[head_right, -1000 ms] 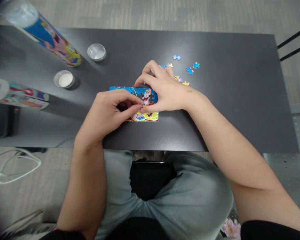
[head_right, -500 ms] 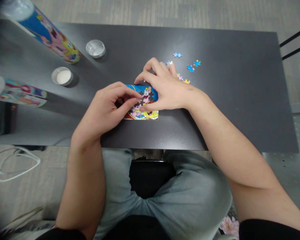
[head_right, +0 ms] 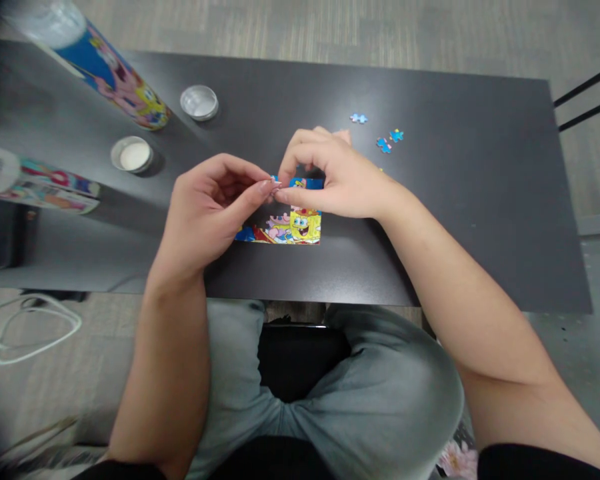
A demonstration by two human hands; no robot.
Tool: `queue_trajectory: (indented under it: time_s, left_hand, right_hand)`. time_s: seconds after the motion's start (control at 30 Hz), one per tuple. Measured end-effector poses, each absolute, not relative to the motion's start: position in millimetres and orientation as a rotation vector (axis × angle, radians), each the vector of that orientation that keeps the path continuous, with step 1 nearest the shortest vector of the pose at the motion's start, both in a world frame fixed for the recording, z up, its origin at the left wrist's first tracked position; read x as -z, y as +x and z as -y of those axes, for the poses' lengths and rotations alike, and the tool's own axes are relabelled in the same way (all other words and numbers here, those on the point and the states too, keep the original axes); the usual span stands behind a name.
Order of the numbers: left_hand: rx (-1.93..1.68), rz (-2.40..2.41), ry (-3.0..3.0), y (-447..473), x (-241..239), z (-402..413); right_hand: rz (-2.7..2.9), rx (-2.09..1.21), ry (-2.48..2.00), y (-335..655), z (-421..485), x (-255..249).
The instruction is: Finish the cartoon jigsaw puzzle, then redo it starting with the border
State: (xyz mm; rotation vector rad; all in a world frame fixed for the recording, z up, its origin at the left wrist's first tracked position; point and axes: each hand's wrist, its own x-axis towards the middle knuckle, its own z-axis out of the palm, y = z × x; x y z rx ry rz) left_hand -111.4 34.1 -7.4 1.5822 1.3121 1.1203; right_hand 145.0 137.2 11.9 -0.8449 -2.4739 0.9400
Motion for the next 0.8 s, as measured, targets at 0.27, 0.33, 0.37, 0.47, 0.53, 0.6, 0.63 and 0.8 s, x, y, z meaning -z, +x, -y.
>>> queue_trajectory:
  time_s: [0.27,0.33,0.37,0.47,0.53,0.6,0.63,0.8]
  left_hand:
    - [-1.166,-1.314,1.481,-110.8,4.8,-32.5]
    - [-1.139,-1.289,1.497,-114.3,4.3,-31.6]
    - [-1.126,-1.281,1.521,-116.7,4.2,-31.5]
    - [-1.171,-1.318,1.629,-125.4,5.4,-33.2]
    - [-1.229,-1.369,1.694,-130.2,6.4,-35.0]
    - [-1.207,-1.424,1.735,-132.3,6.1,-35.7]
    - [-1.169,-1.447,1.75,-132.2,5.3,-35.4]
    - [-1.038,-1.435,1.847,-128.3,1.7,-32.1]
  right_hand:
    - [2.283,-1.105,-0.849,140.9,-139.3,-0.7]
    - [2.265,-1.11,-0.852,141.7,-138.4,-1.5]
    - [2.275,-1.099,-0.854,142.5,-137.8,-3.0]
    - [2.378,-1.017,-0.873,146.3,-135.3,-10.1]
    - [2.473,-0.958,-0.884,148.7,-133.5,-14.2]
    - [2.546,-0.929,-0.886,149.9,-132.3,-16.4]
    - [2.571,-0.929,-0.888,150.0,-131.9,-16.8]
    - [2.61,-0.927,-0.899,148.1,-132.8,-13.9]
